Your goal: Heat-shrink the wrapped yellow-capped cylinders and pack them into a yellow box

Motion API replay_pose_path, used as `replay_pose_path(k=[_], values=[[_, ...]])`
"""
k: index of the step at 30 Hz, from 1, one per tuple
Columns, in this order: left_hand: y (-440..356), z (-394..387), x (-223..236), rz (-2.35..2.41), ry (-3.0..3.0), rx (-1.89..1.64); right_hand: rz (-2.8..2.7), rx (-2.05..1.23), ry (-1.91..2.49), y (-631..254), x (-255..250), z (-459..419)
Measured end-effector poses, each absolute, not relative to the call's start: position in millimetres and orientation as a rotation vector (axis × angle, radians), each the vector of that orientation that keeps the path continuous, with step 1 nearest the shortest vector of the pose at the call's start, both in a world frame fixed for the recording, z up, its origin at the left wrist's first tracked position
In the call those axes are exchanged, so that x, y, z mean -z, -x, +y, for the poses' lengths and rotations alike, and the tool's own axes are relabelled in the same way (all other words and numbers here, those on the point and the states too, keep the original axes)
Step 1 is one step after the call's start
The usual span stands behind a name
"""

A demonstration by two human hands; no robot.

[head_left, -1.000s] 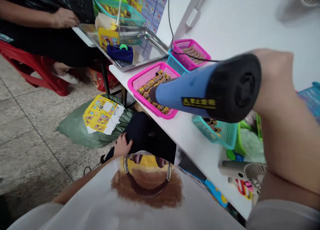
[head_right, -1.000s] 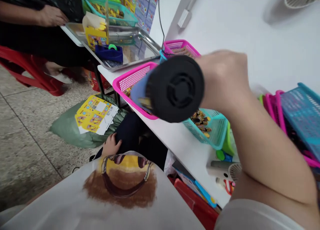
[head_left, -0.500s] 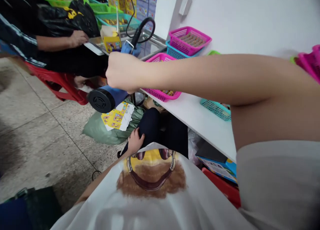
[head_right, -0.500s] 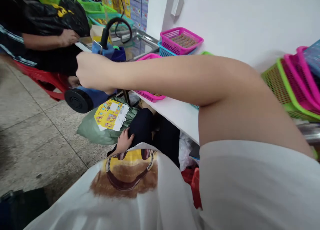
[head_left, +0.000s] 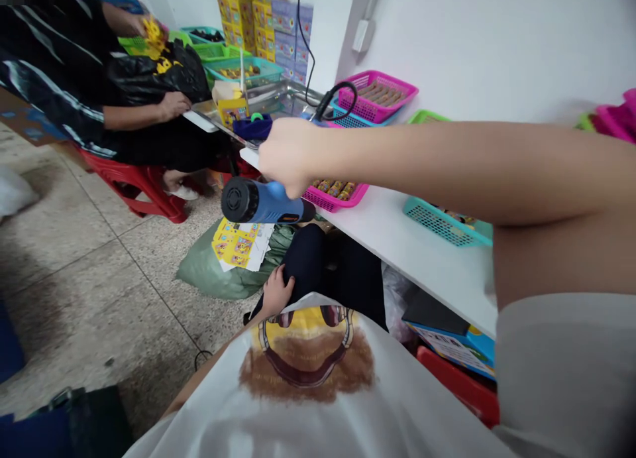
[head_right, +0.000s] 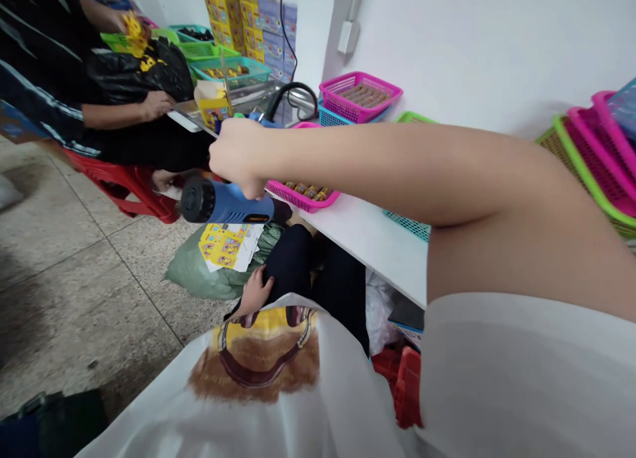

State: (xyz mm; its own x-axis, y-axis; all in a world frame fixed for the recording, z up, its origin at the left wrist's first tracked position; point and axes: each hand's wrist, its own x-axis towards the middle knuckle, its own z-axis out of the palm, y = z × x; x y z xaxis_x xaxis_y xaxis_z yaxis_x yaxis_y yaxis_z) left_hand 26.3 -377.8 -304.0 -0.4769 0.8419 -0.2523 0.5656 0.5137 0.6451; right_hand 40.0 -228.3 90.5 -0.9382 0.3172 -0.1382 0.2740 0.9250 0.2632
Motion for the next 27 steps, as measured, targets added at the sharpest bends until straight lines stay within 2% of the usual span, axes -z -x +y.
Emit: replay_pose_path(k=[2,4,11,14,16,20,23,25,27], values=[[-25.6,-377.5,306.6,2.205,-1.140,-0.673,2.798,-0.605,-0.257,-52.8,-98.5,-214.6],[-24.9,-376.8,309.5,2.206,-1.124,-0.690,2.764,-0.693,-0.320,-69.6,-109.5,-199.2],[-22.8,-372.3,318.2,2.219,-1.023,-0.812,2.803,-0.802,-1.028,-159.7,-147.1,-150.1],[-17.1,-360.4,313.1,2.205,-1.032,-0.935,3.008,-0.878,-1.299,-184.6,-136.8,-130.0],[-5.4,-346.1,300.5,2.168,-1.094,-1.068,3.077,-0.776,-1.530,-187.3,-119.7,-114.6],[40.3,-313.1,242.5,2.089,-1.303,-1.382,3.150,-0.314,-1.945,-175.2,-83.7,-77.9],[75.3,-291.2,173.5,2.078,-1.499,-1.505,3.217,-0.017,-1.956,-172.0,-71.6,-53.0],[87.6,-273.2,125.4,2.026,-1.694,-1.473,3.202,0.085,-1.912,-176.0,-70.0,-41.9],[89.5,-249.0,85.4,1.913,-2.136,-1.139,3.154,0.128,-1.892,-183.0,-69.4,-35.4]])
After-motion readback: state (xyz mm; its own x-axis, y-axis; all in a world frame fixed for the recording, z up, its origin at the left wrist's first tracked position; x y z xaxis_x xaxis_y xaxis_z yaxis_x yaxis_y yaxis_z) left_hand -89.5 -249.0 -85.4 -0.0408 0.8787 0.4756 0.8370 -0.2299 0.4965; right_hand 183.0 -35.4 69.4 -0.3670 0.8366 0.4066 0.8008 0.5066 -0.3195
